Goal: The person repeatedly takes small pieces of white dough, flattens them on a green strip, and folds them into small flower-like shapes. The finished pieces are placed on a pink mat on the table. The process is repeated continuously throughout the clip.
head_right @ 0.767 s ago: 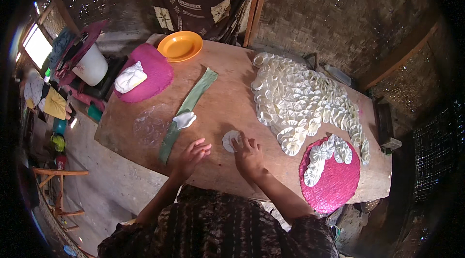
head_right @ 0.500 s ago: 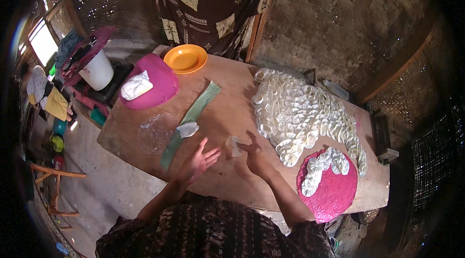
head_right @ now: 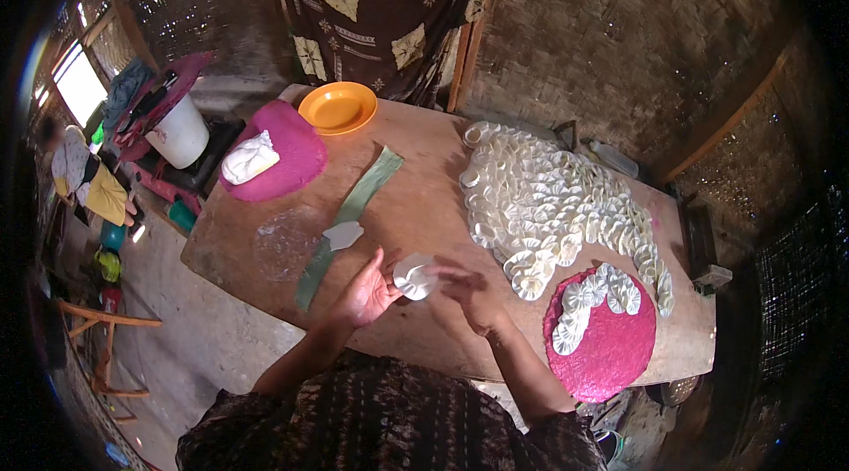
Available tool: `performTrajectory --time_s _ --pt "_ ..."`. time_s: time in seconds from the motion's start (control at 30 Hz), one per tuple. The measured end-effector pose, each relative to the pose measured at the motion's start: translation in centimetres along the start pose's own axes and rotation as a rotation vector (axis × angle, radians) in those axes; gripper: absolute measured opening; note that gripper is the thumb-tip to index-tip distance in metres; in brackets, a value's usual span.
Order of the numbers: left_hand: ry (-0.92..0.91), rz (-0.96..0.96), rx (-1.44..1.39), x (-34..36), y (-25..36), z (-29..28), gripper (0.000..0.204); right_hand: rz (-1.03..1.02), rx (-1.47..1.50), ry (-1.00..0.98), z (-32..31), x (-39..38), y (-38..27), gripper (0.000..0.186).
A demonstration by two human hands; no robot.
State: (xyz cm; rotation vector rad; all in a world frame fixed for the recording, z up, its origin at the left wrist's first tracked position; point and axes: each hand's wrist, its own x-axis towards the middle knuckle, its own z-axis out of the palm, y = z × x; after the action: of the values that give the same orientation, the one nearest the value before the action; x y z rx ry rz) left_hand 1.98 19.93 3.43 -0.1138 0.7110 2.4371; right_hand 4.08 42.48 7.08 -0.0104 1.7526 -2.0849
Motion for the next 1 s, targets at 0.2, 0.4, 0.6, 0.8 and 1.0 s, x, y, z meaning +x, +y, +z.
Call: performTrajectory --time_s 0.2,0.4,0.6,0.8,1.0 --pt "0.01 0.205 0.839 -0.4 -1.3 1.3 0.081 -0.183 0.139 0.001 1.3 1.2 1.4 0.077" --pt "0.076 0.43 1.212 0.0 -2.4 0.7 0.083 -0.413 -0.729 0.332 3.2 0.5 1.4 0.07" --pt "0.141 0.415 1.272 0.4 -2.8 0.2 0.082 -0.487 -0.738 0.358 3.5 0.2 1.4 0.07" --pt "0.093 0.371 1.299 0.9 -3.6 -0.9 0.085 -0.278 -0.584 0.268 1.1 0.7 3.3 0.078" --pt "0.115 0.371 1.235 0.0 -4.1 -2.1 0.093 -0.188 -0.926 0.482 -4.9 3.2 3.9 0.079"
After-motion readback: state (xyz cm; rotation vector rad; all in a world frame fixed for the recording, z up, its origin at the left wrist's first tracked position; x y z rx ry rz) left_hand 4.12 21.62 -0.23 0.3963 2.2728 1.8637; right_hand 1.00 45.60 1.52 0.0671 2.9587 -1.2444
